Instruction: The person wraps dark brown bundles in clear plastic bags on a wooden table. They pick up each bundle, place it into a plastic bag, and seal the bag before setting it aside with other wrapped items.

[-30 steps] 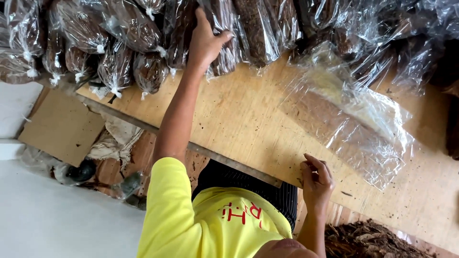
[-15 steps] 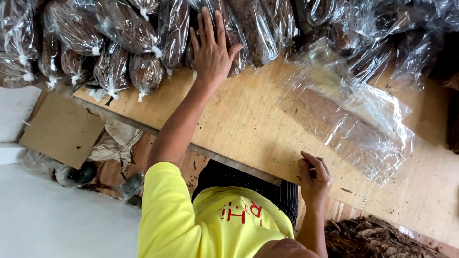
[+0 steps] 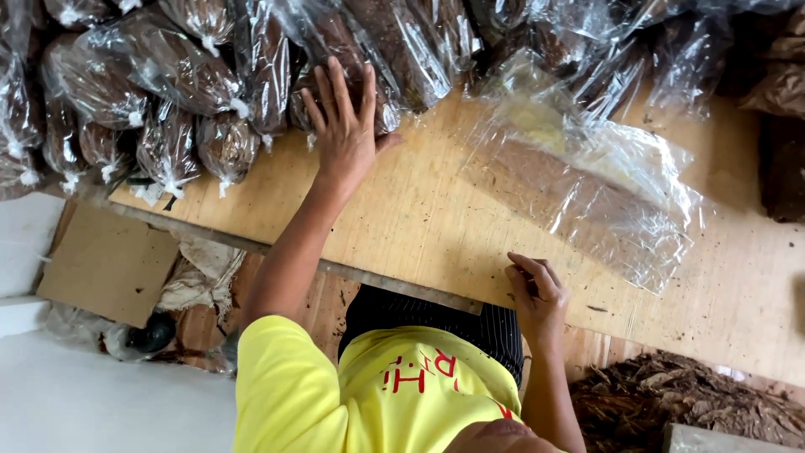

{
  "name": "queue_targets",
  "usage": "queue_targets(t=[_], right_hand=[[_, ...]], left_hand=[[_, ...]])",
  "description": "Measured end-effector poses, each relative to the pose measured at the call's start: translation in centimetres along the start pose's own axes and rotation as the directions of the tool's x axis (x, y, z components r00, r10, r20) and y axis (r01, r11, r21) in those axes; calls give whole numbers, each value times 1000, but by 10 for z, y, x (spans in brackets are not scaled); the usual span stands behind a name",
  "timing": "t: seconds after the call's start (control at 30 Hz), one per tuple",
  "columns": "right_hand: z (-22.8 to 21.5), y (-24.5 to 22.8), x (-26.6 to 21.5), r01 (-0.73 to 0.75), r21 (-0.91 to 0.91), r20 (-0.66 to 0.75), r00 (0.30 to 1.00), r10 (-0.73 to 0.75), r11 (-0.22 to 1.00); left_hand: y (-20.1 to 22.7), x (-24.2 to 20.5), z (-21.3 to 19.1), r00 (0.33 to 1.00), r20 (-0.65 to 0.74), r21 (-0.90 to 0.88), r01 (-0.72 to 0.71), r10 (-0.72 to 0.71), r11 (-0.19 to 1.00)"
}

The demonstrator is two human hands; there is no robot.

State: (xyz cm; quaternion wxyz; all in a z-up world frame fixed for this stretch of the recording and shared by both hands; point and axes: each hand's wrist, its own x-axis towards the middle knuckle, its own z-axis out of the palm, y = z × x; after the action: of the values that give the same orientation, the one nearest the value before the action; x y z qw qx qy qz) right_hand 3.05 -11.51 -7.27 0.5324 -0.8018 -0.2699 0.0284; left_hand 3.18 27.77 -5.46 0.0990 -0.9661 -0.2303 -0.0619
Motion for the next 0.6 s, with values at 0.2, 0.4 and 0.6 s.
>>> queue_targets(t=[0.2,0.4,0.6], right_hand=[[-2,-2,-1,-4,20,7,1000,4,1000],[-3,-6,1,-10,18,10,1000,10,1000],[0,-8,2,33,11,-91,995,-32,999]], left_hand=[[3,0,3,999,-52,-18,-7,6,1000],[3,-4,20,993,-115,-78,-6,-3,997],[15,-11,-9,977,-213,-151,-59,26,987]])
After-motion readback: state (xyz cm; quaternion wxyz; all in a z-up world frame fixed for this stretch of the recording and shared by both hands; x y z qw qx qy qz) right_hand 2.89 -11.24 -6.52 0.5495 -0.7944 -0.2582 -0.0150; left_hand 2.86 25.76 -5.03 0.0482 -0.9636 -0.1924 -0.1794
